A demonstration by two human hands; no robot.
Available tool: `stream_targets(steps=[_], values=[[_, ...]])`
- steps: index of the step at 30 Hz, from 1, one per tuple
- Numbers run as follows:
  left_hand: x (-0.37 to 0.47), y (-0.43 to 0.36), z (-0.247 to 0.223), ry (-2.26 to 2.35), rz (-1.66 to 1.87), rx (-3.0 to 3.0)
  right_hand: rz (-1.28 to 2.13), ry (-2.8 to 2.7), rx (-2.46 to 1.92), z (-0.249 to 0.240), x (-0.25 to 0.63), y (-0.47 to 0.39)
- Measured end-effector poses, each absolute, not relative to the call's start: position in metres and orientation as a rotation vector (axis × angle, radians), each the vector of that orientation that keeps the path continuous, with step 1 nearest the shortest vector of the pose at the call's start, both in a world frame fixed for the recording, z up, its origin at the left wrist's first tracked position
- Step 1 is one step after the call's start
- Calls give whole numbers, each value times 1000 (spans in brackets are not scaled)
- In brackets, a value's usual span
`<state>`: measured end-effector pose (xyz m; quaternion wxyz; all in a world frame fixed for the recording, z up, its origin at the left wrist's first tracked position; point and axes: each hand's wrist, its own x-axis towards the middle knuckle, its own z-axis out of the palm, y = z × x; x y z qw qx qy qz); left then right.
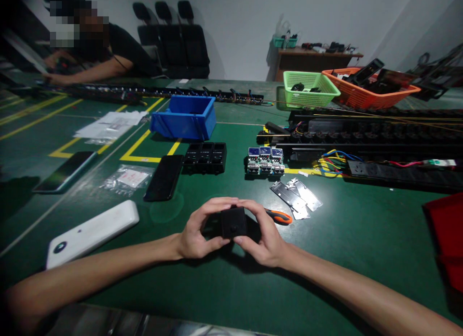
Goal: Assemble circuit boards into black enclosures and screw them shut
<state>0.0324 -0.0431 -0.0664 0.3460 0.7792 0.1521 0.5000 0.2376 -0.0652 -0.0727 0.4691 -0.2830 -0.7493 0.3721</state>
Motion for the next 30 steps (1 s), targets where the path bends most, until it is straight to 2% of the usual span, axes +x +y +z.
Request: stream_targets(steps=[30], values=[[33, -47, -66, 686, 1112, 1806, 1045, -1613, -784, -73, 233, -62]])
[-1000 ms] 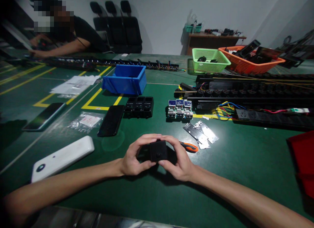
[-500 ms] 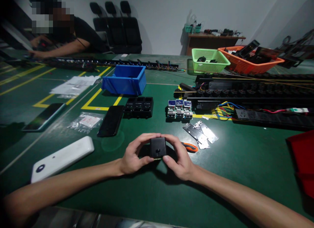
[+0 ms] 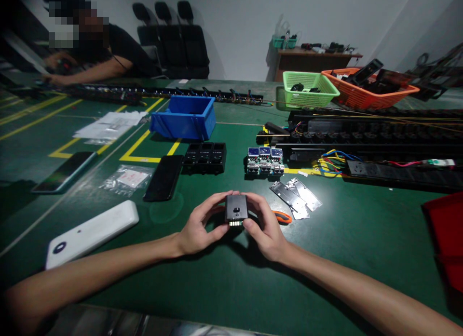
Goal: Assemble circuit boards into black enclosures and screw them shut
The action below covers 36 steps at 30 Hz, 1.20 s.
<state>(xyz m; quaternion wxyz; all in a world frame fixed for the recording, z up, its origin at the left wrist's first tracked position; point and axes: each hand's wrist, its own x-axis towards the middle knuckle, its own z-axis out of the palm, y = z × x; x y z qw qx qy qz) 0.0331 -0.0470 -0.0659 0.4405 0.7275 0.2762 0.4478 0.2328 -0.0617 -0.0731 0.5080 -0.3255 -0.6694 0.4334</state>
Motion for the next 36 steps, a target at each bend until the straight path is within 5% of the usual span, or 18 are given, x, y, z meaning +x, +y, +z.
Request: stream_targets(steps=[36], values=[[35, -45, -62, 753, 861, 1746, 919, -1595, -957, -64, 232, -65]])
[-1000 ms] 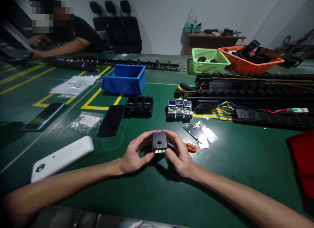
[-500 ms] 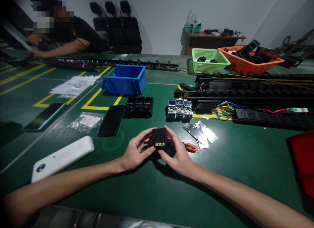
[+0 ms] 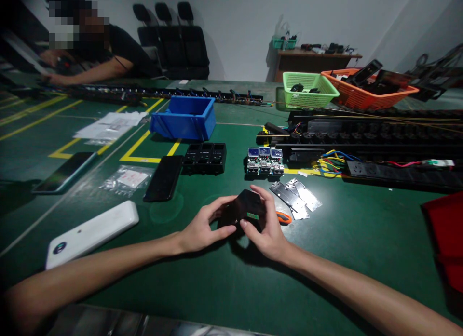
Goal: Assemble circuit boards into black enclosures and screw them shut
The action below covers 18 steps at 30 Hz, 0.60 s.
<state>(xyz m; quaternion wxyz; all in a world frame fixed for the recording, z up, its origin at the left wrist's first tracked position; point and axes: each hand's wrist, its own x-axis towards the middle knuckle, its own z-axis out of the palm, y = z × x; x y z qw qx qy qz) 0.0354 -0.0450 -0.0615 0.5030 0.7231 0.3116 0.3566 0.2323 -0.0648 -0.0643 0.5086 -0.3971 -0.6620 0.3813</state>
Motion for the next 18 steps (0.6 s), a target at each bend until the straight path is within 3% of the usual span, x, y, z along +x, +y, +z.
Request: stream_targets(steps=[6, 18], values=[[35, -43, -56, 857, 1024, 1889, 871, -1634, -920, -68, 232, -62], [33, -48, -56, 930, 935, 1849, 872, -1640, -948, -71, 233, -59]])
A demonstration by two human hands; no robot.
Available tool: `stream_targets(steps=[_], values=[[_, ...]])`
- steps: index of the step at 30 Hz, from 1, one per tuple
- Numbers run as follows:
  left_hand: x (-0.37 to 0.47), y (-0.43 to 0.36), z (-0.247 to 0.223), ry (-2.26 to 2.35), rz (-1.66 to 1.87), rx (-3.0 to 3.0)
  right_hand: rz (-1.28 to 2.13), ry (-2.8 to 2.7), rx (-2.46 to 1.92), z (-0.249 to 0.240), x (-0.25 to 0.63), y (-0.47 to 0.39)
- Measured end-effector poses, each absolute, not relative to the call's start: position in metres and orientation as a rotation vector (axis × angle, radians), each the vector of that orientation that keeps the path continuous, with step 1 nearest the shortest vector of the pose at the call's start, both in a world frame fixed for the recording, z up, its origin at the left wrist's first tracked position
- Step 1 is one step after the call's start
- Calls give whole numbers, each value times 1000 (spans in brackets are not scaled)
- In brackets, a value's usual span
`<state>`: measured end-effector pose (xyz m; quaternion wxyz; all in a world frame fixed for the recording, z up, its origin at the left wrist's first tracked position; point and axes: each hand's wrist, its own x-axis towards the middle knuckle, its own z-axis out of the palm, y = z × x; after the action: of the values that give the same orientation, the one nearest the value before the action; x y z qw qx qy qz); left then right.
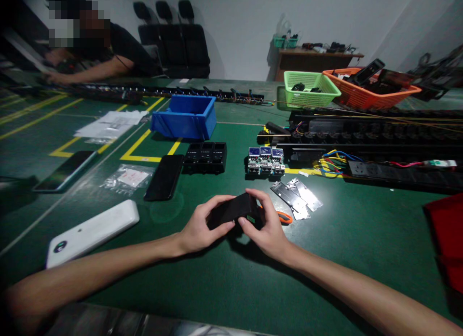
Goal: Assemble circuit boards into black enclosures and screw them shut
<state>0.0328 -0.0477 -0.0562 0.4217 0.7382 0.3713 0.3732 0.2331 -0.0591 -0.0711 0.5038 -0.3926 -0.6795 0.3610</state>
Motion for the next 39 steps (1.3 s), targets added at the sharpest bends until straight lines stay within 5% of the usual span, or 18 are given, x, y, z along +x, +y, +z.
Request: stream_targets(steps=[20, 30, 39], values=[[34, -49, -57, 891, 989, 1784, 761, -1749, -879, -63, 232, -61], [35, -46, -63, 663, 949, 1745, 987, -1712, -745, -72, 231, -62], [31, -41, -61, 650, 1007, 1876, 695, -1963, -870, -64, 231, -61]])
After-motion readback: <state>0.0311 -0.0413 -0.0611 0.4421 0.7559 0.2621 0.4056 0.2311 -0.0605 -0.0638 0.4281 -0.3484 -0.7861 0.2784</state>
